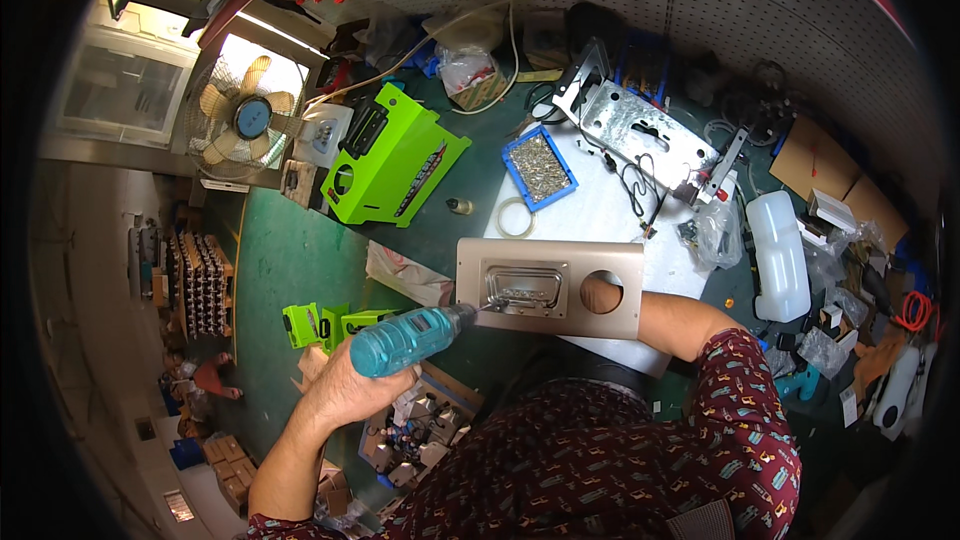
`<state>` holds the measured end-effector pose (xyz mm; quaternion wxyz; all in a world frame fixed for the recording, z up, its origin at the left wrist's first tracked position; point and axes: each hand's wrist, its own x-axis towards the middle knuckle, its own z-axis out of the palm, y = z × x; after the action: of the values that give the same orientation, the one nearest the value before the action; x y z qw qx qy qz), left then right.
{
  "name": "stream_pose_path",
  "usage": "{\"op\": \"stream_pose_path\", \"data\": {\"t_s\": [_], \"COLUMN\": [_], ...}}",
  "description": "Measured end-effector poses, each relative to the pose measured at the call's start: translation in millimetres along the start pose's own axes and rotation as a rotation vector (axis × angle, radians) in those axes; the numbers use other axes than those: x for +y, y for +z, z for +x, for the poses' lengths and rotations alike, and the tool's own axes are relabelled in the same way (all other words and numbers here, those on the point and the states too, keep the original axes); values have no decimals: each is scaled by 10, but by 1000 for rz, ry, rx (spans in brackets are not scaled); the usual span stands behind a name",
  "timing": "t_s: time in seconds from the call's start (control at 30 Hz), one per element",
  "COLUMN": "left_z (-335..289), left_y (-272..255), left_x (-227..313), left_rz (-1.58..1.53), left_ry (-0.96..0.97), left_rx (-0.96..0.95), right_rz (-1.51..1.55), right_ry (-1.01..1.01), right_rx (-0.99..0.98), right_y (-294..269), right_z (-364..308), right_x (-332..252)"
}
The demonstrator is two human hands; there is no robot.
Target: The person uses a cordless drill to fasten screws into a beige plastic housing on a workbench. They briefly retrieve a wrapped unit from a nearby stack, unwrap it, and return to drilling the housing.
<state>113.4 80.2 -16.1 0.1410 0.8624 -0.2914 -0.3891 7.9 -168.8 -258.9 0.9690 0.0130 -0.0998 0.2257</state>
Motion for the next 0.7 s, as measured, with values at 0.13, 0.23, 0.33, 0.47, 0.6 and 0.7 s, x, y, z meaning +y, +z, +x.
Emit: {"op": "stream_pose_path", "data": {"t_s": [0.13,0.23,0.33,0.47,0.6,0.7], "left_z": [-9,-22,-82,40,-139,-203], "left_y": [33,23,22,-5,-35,-44], "left_x": [-43,-25,53,109,46,-53], "left_rz": [-32,-6,-78,37,-298,-263], "left_ry": [-42,-78,-151,173,24,18], "left_rx": [42,22,13,-13,6,100], "right_rz": [-44,-96,-207,-549,-617,-728], "right_ry": [-13,-31,-65,-103,-107,-295], "right_rx": [-8,-15,-23,135,592,873], "right_y": [57,130,142,-92,-285,-286], "right_z": [-12,-45,-162,-491,-1162,-1719], "right_x": [-12,-37,-68,-136,36,358]}}
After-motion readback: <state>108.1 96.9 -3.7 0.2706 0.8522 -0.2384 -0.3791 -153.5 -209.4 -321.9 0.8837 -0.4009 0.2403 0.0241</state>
